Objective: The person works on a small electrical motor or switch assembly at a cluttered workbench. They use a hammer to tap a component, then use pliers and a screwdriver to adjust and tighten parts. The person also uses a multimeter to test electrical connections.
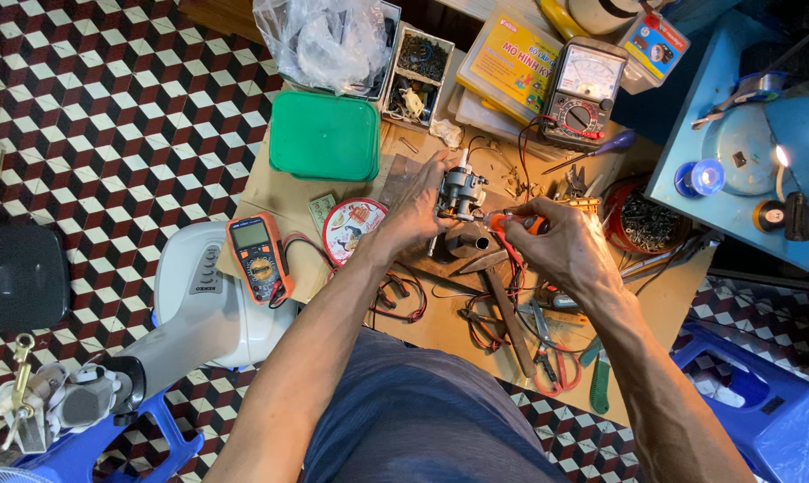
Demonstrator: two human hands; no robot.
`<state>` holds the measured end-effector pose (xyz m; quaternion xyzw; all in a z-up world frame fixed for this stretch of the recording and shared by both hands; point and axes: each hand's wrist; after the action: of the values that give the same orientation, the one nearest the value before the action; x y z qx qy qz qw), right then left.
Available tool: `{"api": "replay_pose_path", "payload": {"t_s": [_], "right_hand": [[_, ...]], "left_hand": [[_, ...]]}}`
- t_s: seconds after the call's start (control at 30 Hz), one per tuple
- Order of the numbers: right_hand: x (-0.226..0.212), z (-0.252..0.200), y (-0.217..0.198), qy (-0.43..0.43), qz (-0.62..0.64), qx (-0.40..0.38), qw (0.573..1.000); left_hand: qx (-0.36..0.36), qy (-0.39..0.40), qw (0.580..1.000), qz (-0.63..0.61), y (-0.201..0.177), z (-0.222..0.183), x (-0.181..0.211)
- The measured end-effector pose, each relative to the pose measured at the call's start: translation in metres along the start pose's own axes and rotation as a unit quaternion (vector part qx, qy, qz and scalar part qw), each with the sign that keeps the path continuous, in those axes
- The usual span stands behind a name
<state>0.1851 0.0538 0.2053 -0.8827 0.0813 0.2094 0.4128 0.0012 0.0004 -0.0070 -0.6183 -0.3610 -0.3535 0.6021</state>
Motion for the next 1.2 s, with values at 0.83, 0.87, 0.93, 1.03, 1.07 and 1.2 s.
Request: {"api": "replay_pose_path", "payload": {"t_s": [0.83, 0.87, 0.93, 1.03, 1.07, 1.2], "right_hand": [[-0.054, 0.046, -0.017, -0.047, -0.401, -0.200, 0.893], [-0.054, 0.046, -0.015, -0.035, -0.386, -0.195, 0.901], [-0.055, 0.042, -0.014, -0.098, -0.443, -0.177, 0.873], [-0.059, 0.042, -0.016, -0.119, -0.515, -0.170, 0.831], [-0.058, 0.042, -0.015, -0.113, -0.537, -0.174, 0.818], [-0.052, 0.044, -0.017, -0.117, -0.498, -0.167, 0.843]], "left_hand": [[0.121, -0.026, 0.992, -0.038, 0.018, -0.016, 0.019], [0.123, -0.059, 0.990, -0.037, 0.022, -0.019, 0.020], [0.139, -0.054, 0.987, -0.051, 0.024, -0.019, 0.020], [0.140, -0.047, 0.986, -0.072, 0.021, -0.015, 0.018], [0.134, -0.047, 0.987, -0.081, 0.021, -0.016, 0.017], [0.161, -0.019, 0.984, -0.077, 0.024, -0.019, 0.015]]}}
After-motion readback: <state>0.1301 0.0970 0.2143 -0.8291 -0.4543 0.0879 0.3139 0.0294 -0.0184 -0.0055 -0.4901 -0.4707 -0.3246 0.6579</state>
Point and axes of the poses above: each hand's wrist, its own z-axis towards the middle knuckle, its own y-axis out of the palm, x = y × z
